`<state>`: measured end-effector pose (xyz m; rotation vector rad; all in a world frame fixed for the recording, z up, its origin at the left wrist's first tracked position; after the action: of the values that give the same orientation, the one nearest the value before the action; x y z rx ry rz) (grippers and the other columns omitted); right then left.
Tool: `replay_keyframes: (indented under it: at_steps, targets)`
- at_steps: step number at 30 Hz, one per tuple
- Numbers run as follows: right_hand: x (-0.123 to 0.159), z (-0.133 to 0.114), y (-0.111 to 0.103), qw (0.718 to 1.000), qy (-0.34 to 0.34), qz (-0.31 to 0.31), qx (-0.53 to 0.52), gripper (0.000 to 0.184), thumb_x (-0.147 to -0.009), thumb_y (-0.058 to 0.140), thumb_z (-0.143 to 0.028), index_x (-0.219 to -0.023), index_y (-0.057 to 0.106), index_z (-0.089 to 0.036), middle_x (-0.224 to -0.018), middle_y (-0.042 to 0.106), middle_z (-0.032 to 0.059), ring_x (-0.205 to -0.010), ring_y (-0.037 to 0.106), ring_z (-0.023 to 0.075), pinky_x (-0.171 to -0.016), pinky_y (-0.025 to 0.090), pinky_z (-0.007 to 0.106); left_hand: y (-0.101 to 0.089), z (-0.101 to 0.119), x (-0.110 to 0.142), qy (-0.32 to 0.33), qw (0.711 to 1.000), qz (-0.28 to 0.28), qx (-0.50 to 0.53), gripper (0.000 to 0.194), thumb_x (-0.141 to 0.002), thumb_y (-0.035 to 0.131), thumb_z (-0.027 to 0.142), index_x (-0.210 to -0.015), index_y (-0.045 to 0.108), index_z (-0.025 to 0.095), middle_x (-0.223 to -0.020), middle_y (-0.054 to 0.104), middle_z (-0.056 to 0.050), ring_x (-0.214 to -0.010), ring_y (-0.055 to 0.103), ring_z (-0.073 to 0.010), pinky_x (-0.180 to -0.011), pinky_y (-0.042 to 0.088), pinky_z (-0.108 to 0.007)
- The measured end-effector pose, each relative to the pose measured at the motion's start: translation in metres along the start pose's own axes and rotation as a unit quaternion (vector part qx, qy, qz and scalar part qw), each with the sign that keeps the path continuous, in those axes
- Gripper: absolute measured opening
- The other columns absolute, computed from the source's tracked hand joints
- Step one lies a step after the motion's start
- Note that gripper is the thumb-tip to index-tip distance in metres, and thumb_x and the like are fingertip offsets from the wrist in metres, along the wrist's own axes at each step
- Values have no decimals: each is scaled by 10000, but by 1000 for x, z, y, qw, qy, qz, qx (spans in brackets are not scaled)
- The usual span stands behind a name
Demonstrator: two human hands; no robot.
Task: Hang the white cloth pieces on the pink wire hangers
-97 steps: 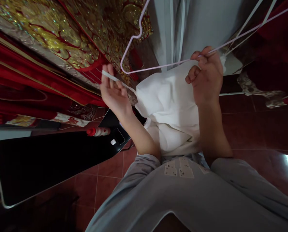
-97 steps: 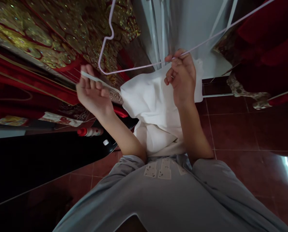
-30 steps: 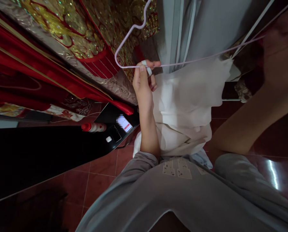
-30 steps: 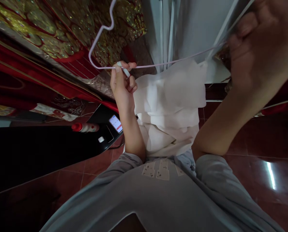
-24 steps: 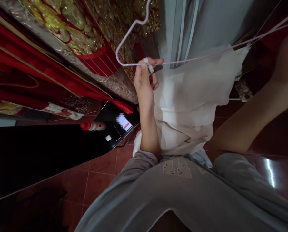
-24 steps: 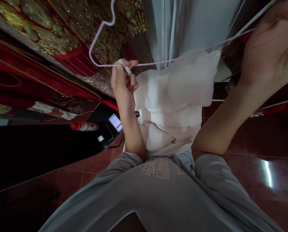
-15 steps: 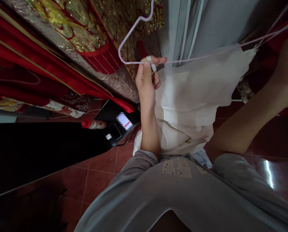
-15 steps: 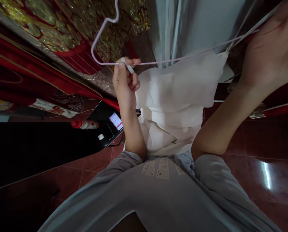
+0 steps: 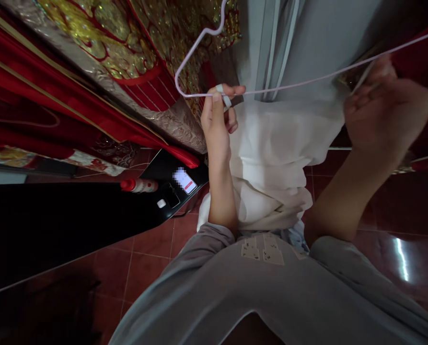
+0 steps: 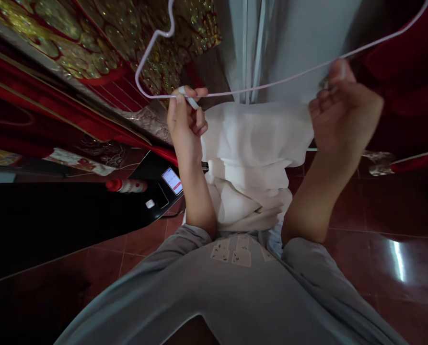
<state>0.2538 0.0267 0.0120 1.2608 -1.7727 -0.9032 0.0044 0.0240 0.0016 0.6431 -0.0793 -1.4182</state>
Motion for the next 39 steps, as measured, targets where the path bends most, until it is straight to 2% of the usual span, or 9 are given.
replay_keyframes:
  at_steps: [2,4,11,18,23,26,33,37,39]
  targets:
    - [-1,9,7,964,-86,2,250,192,-762,444,-89,-863,591,-160,-907,592,0,-591,438,12,-561,390,168,0,0,0,1,1000,2,-8,301,-1022,345,233,-839,584,247,-954,666,-33,-390,287,-133,-387,194,-281]
    - [-2,15,11,936,-132,-16,327,181,-738,520,-124,-890,599,-184,-942,593,6,-632,494,25,-593,420,182,0,-1,0,0,1000,1,-14,308,-1024,326,214,-851,578,247,-964,661,-30,-395,289,-129,-387,199,-274]
    - [0,27,6,948,-78,-30,306,217,-775,521,-292,-942,588,-169,-758,509,19,-574,451,34,-541,372,189,2,-1,0,-6,1000,-3,-24,312,-1029,323,228,-831,562,261,-931,661,-15,-382,289,-138,-392,185,-285]
    - [6,54,21,932,-105,-110,328,243,-834,537,-348,-963,580,-147,-683,463,14,-571,430,33,-544,349,181,2,-1,2,-31,999,16,-29,313,-1043,320,245,-852,567,254,-982,669,-8,-402,317,-127,-394,235,-280]
    - [4,55,23,924,-142,-101,341,189,-841,523,-348,-883,526,-164,-584,308,-9,-522,308,31,-509,293,182,5,2,4,-43,999,-20,-12,296,-1038,338,202,-886,591,226,-1033,661,-31,-420,305,-121,-415,220,-273]
    - [3,51,25,916,-163,-104,353,200,-817,551,-374,-832,516,-179,-580,225,-9,-509,256,36,-495,269,194,-6,-2,-1,-48,998,-24,-23,260,-1028,385,180,-953,630,225,-989,676,-24,-458,319,-127,-445,258,-273]
    - [5,42,23,902,-186,-89,380,238,-783,573,-433,-802,534,-199,-577,185,-2,-518,213,49,-503,270,213,-44,6,-10,2,992,119,-46,293,-1028,368,100,-1036,622,247,-875,668,5,-640,487,-136,-523,302,-263]
    - [6,39,22,897,-187,-87,392,257,-770,579,-461,-804,540,-209,-574,179,-1,-520,205,52,-511,268,217,-50,21,-13,40,977,194,-80,333,-1039,350,91,-1031,647,242,-873,650,12,-706,528,-126,-544,355,-236]
    - [5,39,22,894,-186,-86,398,245,-777,566,-456,-800,540,-213,-581,181,2,-523,203,54,-511,267,220,-47,28,-15,18,975,213,-55,297,-1027,405,82,-1038,650,249,-952,653,41,-712,535,-104,-570,397,-217]
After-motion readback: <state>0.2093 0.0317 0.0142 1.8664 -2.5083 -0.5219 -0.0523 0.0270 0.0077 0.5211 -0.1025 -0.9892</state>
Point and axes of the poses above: each hand's wrist, its own x-axis away from the middle knuckle, its own y-axis out of the palm, z = x × y, the point moved 3 cm from there along -x, towards the middle knuckle
